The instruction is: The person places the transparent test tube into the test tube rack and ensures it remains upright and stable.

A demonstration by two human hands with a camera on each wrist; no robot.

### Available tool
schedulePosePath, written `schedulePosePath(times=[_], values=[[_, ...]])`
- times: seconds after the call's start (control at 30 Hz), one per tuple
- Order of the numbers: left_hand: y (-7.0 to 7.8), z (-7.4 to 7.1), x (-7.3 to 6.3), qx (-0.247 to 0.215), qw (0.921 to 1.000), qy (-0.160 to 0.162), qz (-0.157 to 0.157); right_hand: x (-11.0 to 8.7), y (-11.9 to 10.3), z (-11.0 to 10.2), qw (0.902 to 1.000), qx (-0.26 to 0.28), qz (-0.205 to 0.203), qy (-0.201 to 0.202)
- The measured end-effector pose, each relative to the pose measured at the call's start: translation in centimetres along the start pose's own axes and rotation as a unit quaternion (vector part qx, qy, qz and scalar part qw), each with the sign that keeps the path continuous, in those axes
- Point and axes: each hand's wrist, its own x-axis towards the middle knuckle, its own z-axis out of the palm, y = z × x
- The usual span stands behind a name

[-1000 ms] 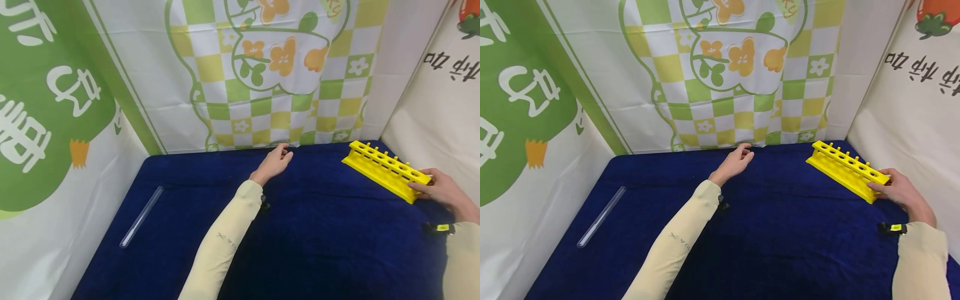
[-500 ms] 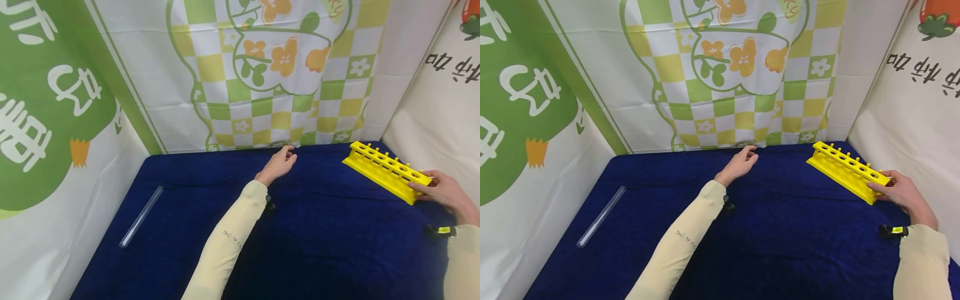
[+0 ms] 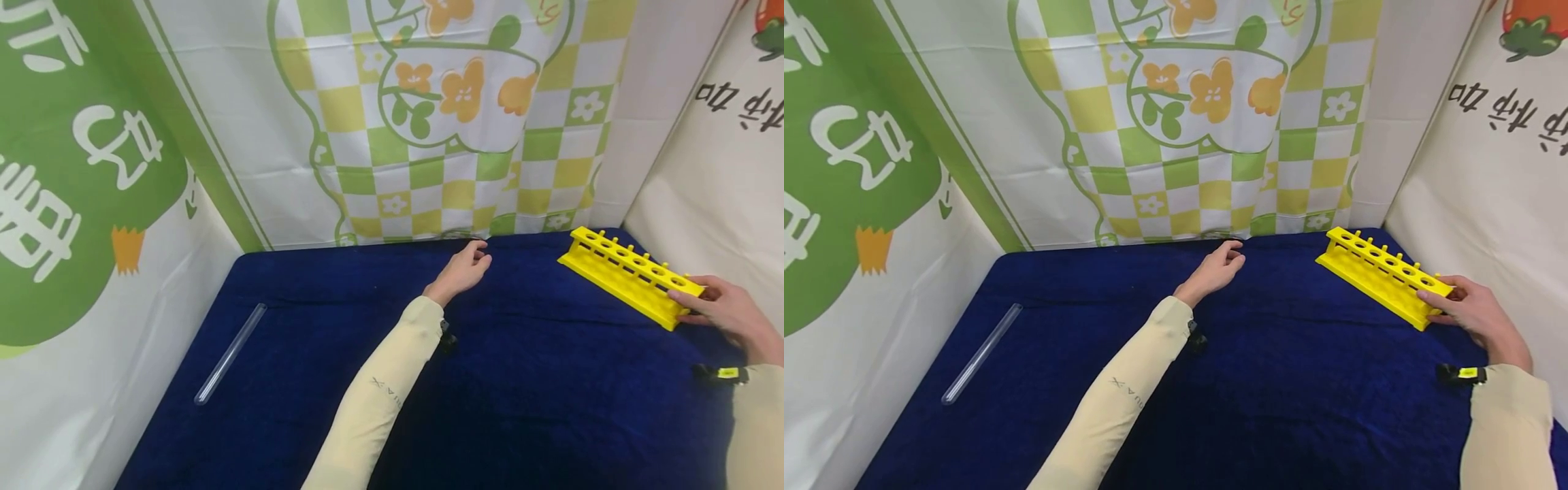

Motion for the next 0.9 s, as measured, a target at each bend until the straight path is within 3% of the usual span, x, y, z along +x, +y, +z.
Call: schedulePosePath(times=[0.5,0.9], values=[[0.6,1.5,0.3,0.004,0.9998,-0.018,-0.006,-0.2,0.2,0.0,0.9998,0.011,-0.016,0.008],[1.1,2.7,1.0,-0.013,0.9999,-0.003,0.000,-0.2,0.5,-0.1,0.9999,0.008,-0.012,0.009]])
